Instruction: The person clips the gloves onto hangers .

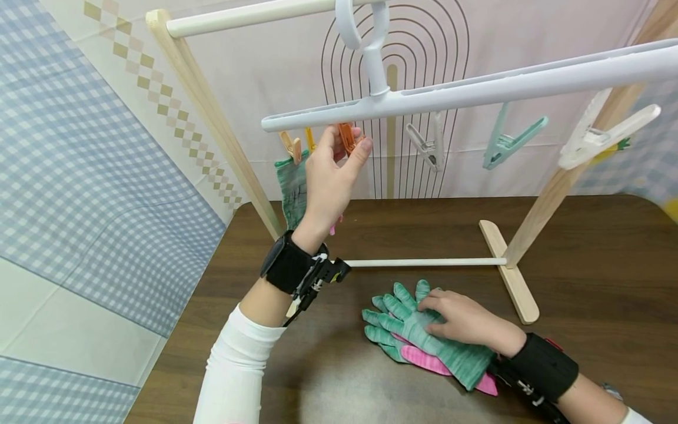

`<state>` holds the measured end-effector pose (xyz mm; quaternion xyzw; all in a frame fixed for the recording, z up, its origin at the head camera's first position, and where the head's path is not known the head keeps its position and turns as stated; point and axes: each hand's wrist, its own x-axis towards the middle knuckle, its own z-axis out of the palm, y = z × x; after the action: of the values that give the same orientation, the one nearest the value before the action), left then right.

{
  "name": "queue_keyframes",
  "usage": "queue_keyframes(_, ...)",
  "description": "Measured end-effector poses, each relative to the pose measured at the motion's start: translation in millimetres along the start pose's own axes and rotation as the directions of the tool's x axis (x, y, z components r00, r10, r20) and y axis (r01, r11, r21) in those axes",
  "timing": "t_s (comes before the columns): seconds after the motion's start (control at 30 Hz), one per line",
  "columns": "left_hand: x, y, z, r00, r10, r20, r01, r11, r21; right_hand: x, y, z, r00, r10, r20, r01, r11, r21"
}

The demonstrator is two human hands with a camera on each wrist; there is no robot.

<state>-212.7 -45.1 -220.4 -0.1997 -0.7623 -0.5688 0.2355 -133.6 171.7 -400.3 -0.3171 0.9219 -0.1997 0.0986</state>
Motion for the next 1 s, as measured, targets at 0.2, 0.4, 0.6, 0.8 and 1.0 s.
queue_keyframes(0.2,-1.4,0.0,-0.1,1.0,0.026,-0.009,-0.026,0.999,0.041,-0.7,0,-1,1.0,0.008,0.016,-0.008,1.0,0.02)
queue_keyframes(0.4,-2.7,-1.8,-1.2,0.999,0.043,-0.009,-0.043,0.997,0.072,-2.6,0,-4,1.0,0.003,0.028,-0.004,0.999,0.042)
queue_keyframes(0.6,-4.3,-2.5,-2.1,0.999,0.053,-0.01,-0.052,0.994,0.097,-5.8,1,-6,1.0,-0.011,0.023,0.009,0.999,0.048)
queue_keyframes(0.8,-5.4,-2.7,-3.1,0.998,0.05,-0.023,-0.047,0.99,0.13,-10.9,4,-8,0.999,0.01,0.03,-0.013,0.995,0.1)
queue_keyframes(1.0,-5.6,-2.7,-4.7,0.997,0.069,-0.031,-0.065,0.989,0.135,-18.1,9,-14,0.999,0.002,-0.052,0.001,0.998,0.07)
